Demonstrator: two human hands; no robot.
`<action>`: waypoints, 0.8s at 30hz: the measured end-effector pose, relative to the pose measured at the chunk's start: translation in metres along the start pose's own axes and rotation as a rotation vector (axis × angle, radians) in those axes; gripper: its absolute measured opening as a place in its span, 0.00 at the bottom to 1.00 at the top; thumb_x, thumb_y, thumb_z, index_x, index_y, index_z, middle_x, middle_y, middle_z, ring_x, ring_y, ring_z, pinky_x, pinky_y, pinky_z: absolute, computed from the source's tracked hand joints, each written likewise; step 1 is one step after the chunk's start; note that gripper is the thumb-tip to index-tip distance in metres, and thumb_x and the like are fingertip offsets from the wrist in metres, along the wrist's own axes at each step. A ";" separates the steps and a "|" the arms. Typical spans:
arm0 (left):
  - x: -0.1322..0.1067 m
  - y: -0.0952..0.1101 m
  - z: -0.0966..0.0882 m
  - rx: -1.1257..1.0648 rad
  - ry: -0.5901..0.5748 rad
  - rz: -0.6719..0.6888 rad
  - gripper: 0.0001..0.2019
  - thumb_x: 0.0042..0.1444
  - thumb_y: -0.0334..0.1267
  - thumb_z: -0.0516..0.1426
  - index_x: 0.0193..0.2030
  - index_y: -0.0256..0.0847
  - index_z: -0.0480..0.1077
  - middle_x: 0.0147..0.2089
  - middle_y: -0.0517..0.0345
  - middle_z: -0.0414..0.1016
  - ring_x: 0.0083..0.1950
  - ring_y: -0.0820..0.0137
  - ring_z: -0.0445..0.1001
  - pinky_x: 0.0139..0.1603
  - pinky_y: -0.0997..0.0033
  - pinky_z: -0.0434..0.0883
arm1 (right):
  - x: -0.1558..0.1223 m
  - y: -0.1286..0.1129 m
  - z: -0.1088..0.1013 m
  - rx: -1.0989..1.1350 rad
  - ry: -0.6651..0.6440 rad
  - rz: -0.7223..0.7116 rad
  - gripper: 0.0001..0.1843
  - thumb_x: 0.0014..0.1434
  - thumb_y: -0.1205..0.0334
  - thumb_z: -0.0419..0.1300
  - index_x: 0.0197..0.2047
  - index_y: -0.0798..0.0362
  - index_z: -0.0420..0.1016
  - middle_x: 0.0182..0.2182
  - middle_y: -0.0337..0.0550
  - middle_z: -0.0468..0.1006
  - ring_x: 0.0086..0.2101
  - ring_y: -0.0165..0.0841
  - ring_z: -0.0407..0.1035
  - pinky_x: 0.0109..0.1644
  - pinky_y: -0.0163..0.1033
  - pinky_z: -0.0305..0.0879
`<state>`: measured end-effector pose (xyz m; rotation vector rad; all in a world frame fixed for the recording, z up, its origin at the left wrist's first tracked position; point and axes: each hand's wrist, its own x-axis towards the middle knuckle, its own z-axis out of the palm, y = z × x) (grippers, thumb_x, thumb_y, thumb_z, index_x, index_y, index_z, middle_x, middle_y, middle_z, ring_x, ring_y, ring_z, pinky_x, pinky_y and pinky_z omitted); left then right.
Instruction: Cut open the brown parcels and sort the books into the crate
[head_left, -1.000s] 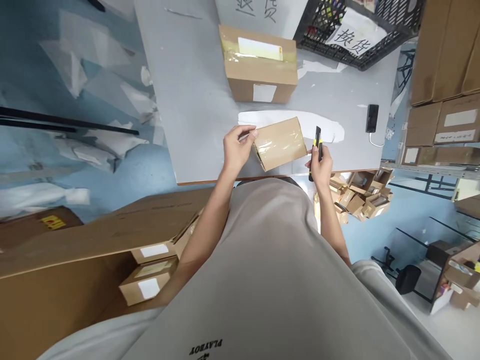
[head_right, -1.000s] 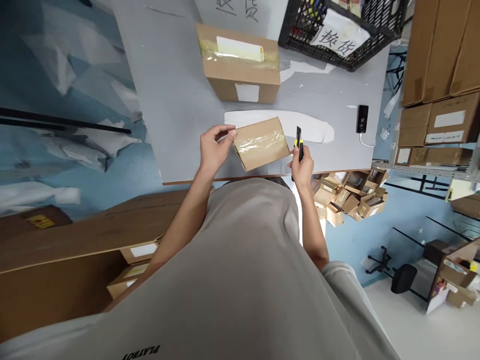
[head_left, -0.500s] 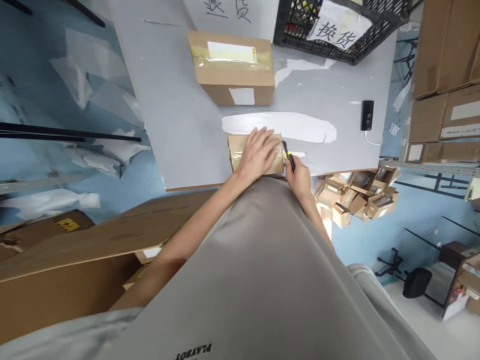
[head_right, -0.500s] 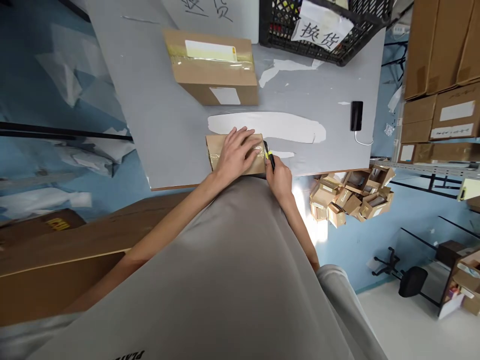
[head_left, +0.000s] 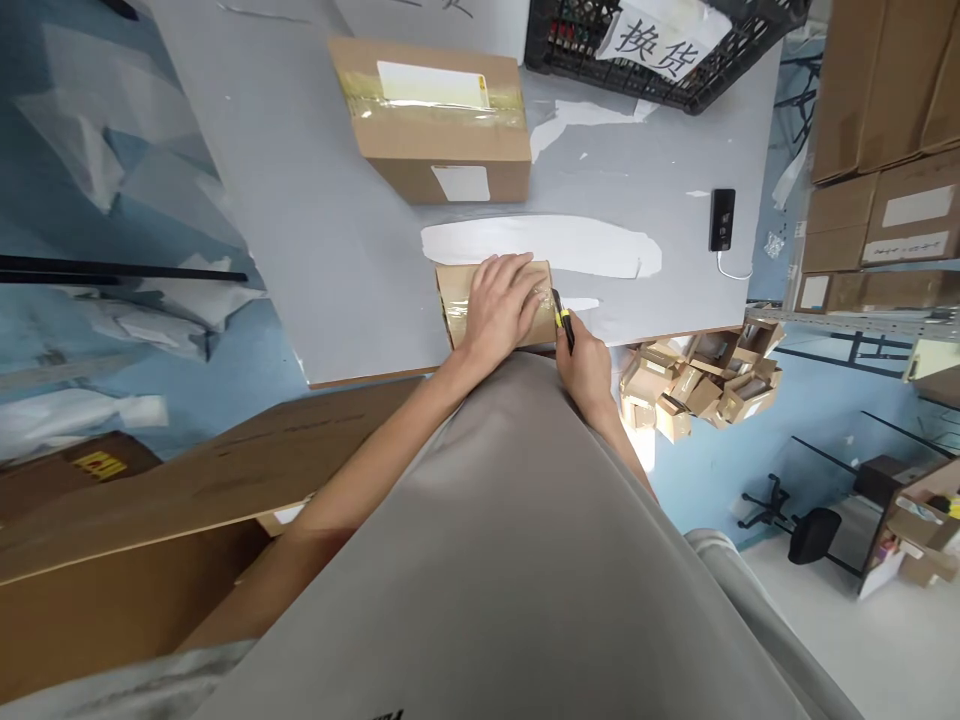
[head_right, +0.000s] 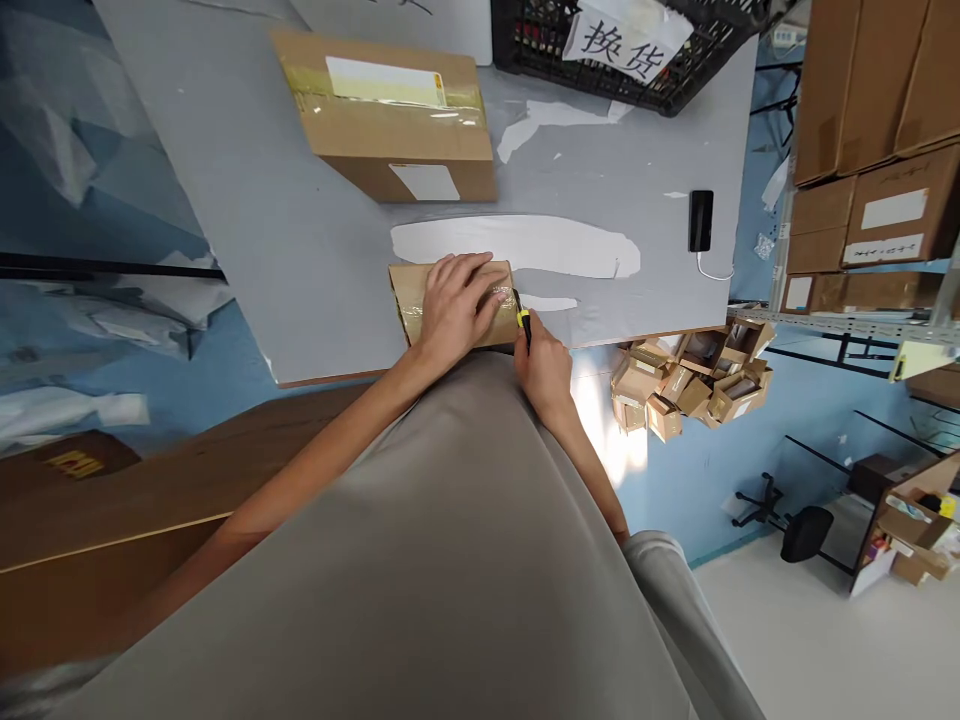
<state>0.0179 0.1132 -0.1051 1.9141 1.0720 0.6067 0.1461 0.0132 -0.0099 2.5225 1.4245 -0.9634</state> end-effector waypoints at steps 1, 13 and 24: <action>0.000 0.000 0.000 -0.005 0.000 0.002 0.19 0.76 0.55 0.54 0.60 0.54 0.80 0.74 0.49 0.77 0.77 0.48 0.71 0.86 0.32 0.55 | -0.001 -0.004 0.000 -0.022 -0.001 0.021 0.27 0.84 0.61 0.47 0.80 0.54 0.64 0.61 0.57 0.86 0.56 0.46 0.84 0.60 0.44 0.73; -0.001 -0.001 0.005 -0.101 0.012 0.007 0.16 0.76 0.52 0.54 0.60 0.56 0.80 0.73 0.51 0.78 0.78 0.48 0.70 0.87 0.33 0.54 | -0.019 -0.033 -0.005 -0.145 -0.033 0.192 0.27 0.84 0.61 0.46 0.80 0.56 0.63 0.55 0.59 0.89 0.53 0.47 0.85 0.57 0.44 0.73; -0.002 -0.003 0.005 -0.113 0.009 0.038 0.19 0.77 0.54 0.53 0.64 0.56 0.79 0.73 0.50 0.78 0.77 0.47 0.70 0.87 0.29 0.54 | -0.024 -0.046 -0.005 -0.114 0.019 0.208 0.27 0.84 0.60 0.46 0.80 0.52 0.64 0.56 0.55 0.89 0.53 0.46 0.84 0.56 0.44 0.74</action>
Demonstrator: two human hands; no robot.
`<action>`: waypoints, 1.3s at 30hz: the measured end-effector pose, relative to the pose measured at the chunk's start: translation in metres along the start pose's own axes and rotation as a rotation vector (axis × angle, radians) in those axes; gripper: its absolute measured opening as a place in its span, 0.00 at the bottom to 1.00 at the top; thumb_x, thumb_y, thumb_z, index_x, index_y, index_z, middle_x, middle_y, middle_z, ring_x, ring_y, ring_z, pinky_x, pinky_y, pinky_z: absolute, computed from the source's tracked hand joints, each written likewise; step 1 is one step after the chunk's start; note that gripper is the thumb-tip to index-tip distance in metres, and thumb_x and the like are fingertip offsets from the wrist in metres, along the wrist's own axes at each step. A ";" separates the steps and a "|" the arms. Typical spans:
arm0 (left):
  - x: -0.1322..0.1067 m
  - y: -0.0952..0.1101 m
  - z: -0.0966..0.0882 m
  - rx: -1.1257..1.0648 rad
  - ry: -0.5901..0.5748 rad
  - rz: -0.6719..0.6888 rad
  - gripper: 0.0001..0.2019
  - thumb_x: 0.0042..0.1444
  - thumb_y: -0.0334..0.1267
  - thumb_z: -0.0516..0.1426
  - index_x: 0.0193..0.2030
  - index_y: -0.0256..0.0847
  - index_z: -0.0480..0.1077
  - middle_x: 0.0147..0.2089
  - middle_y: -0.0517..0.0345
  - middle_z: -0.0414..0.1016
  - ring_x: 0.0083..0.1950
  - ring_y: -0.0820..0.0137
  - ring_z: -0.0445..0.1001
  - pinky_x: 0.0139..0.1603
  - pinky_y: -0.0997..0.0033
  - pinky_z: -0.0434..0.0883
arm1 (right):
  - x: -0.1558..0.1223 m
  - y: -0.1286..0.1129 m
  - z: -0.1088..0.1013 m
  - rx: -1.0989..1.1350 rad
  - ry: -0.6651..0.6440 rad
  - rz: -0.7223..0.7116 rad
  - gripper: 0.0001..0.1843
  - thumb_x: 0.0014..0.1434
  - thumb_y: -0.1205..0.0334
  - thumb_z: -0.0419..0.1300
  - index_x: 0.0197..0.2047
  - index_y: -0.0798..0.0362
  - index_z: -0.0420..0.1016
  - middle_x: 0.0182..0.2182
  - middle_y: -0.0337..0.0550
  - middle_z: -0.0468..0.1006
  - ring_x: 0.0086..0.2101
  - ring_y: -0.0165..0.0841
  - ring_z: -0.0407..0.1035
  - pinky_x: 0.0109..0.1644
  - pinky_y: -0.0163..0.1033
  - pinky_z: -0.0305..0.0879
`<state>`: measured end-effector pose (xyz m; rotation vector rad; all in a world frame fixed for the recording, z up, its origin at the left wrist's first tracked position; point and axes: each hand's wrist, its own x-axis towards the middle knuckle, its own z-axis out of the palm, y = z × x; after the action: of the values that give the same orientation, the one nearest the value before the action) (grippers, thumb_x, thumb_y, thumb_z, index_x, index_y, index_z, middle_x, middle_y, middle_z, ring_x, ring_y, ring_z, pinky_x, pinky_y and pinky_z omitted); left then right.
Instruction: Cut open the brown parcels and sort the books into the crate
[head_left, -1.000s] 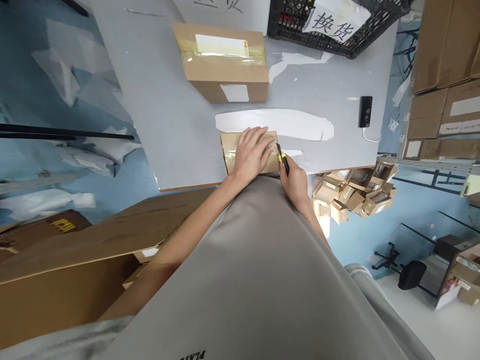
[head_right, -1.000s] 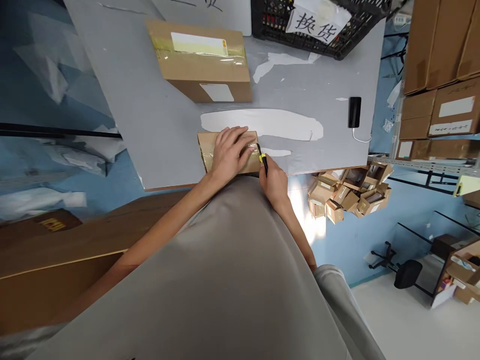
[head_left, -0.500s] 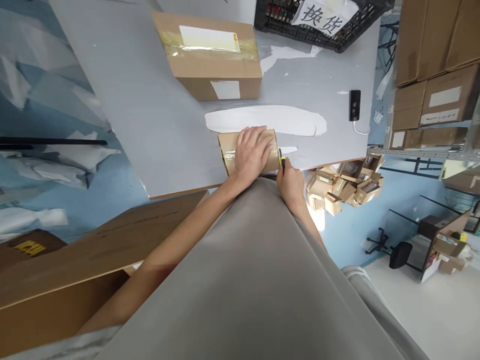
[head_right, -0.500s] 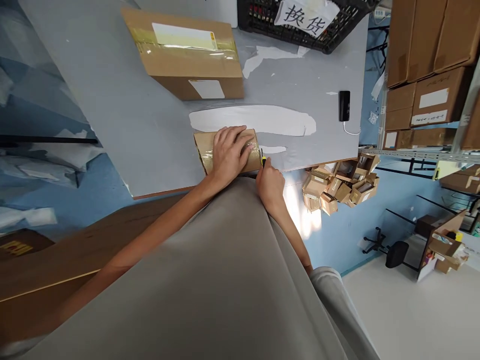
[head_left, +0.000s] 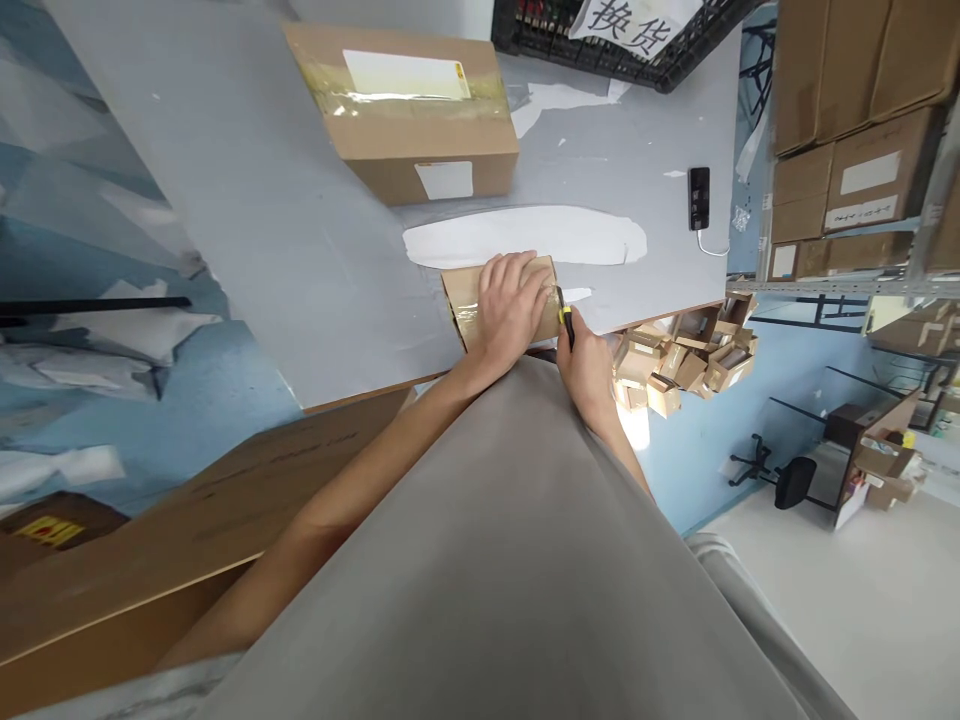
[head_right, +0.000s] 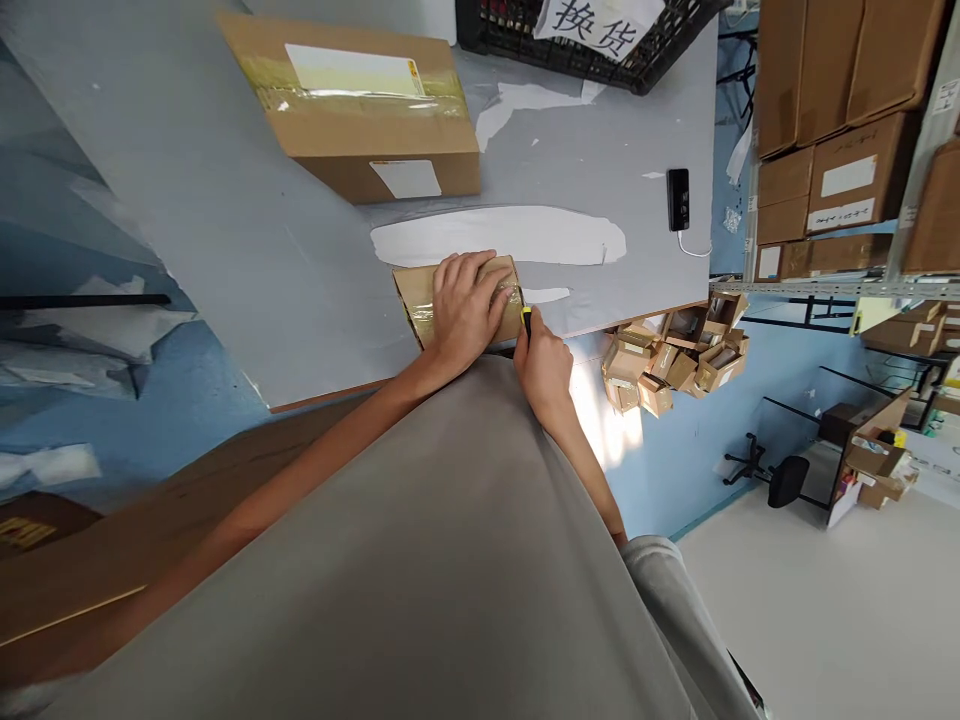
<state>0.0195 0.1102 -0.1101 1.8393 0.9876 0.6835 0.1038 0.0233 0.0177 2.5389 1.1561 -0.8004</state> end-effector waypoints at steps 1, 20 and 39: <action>0.000 0.000 0.000 -0.002 0.002 0.001 0.18 0.77 0.54 0.53 0.64 0.56 0.79 0.72 0.49 0.78 0.77 0.47 0.70 0.87 0.29 0.54 | 0.000 -0.003 -0.002 -0.009 -0.005 0.006 0.27 0.84 0.60 0.45 0.81 0.52 0.63 0.56 0.56 0.89 0.53 0.46 0.84 0.56 0.44 0.74; -0.002 0.003 0.000 0.029 -0.019 -0.022 0.20 0.78 0.53 0.52 0.66 0.54 0.78 0.74 0.48 0.78 0.78 0.46 0.70 0.85 0.28 0.56 | -0.014 -0.010 -0.011 -0.117 -0.155 0.120 0.24 0.82 0.65 0.46 0.72 0.57 0.72 0.52 0.65 0.89 0.52 0.51 0.85 0.55 0.49 0.76; -0.095 -0.040 -0.095 0.131 0.452 -0.141 0.28 0.77 0.66 0.53 0.66 0.52 0.82 0.77 0.46 0.73 0.82 0.51 0.69 0.84 0.39 0.64 | 0.174 0.044 0.112 0.859 -0.241 -0.169 0.24 0.73 0.37 0.64 0.49 0.52 0.78 0.49 0.52 0.88 0.45 0.40 0.86 0.42 0.40 0.82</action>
<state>-0.1182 0.0836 -0.1098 1.7398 1.4703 0.9920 0.1883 0.0551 -0.1739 2.8369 1.1065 -1.9290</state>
